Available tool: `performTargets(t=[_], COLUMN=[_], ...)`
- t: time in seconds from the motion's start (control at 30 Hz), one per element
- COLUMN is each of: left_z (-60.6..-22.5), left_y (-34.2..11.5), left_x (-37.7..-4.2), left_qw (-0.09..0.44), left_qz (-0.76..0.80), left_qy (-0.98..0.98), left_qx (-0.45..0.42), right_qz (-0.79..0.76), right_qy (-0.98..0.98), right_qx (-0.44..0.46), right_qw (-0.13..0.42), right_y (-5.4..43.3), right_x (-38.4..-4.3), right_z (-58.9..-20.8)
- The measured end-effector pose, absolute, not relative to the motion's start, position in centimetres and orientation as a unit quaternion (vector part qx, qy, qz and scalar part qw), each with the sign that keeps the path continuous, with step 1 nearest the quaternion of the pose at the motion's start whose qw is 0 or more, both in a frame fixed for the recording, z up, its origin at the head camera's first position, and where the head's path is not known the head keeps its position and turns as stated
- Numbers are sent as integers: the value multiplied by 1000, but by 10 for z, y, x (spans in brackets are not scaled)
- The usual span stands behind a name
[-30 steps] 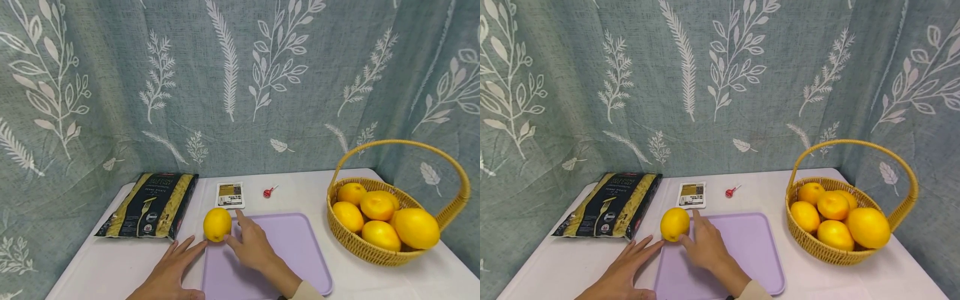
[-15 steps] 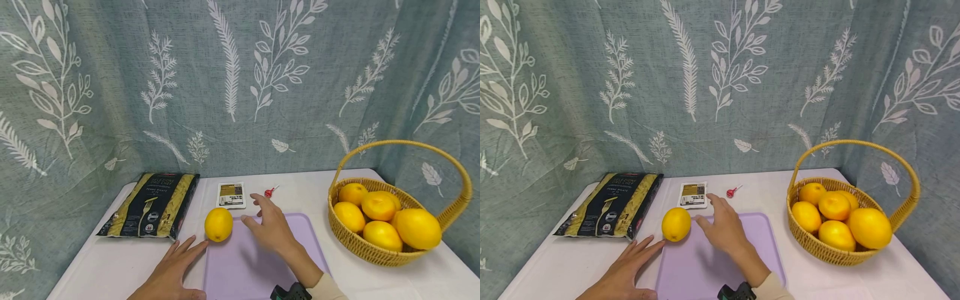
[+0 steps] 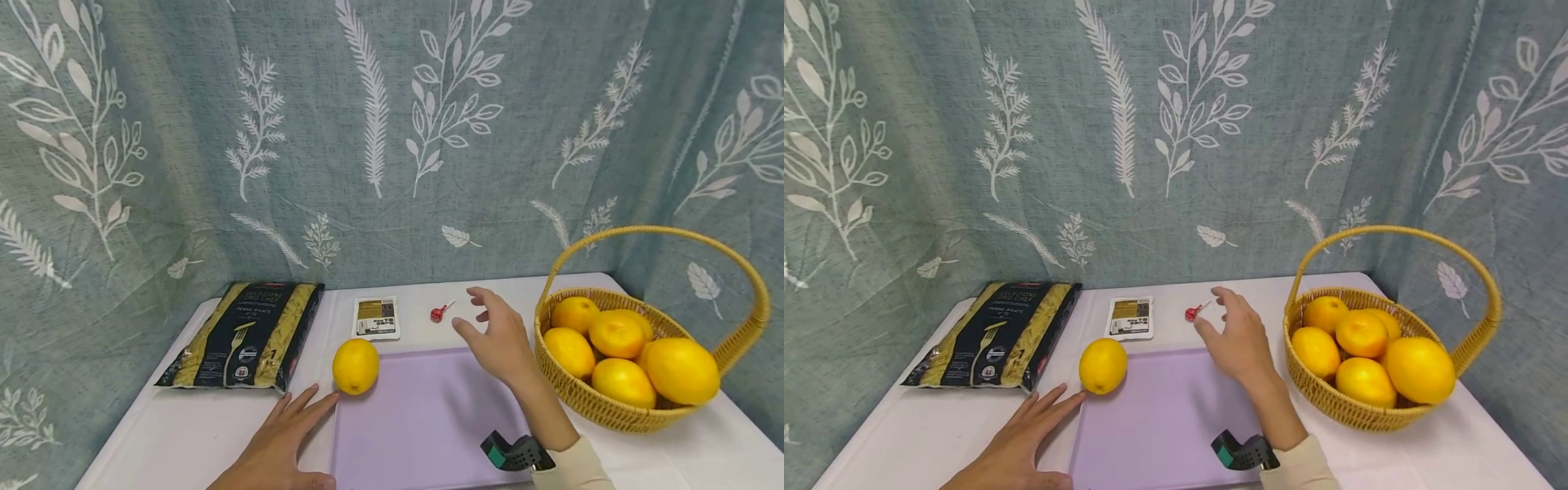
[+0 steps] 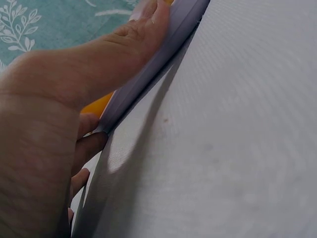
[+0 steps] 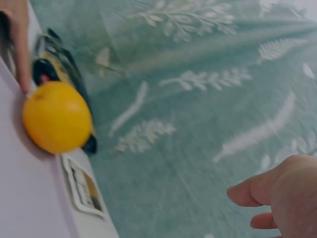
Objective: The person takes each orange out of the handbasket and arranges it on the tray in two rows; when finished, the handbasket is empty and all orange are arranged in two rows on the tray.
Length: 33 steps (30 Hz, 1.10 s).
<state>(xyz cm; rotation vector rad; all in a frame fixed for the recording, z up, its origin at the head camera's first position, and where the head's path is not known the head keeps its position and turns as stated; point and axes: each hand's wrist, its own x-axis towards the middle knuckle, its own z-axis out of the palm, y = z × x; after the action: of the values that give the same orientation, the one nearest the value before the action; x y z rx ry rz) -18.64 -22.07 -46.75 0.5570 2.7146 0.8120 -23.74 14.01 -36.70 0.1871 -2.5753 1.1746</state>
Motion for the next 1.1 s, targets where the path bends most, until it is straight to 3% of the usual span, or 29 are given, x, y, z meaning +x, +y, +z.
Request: performTargets(t=[0.3,0.87,1.1], left_z=[-467,-466,-466], left_y=[-221,-220,-218], left_x=[-186,-185,-184], left_qw=[132,119,133], left_qz=[281,280,277], left_qy=[931,934,936], left_qx=[193,188,174], right_qz=[415,369,358], right_qy=[-892,-873,-885], right_qx=[6,-116,-159], right_qw=[179,297,253], right_y=[182,243,257], right_x=[-236,-233,-238], right_z=[-351,-351,-364])
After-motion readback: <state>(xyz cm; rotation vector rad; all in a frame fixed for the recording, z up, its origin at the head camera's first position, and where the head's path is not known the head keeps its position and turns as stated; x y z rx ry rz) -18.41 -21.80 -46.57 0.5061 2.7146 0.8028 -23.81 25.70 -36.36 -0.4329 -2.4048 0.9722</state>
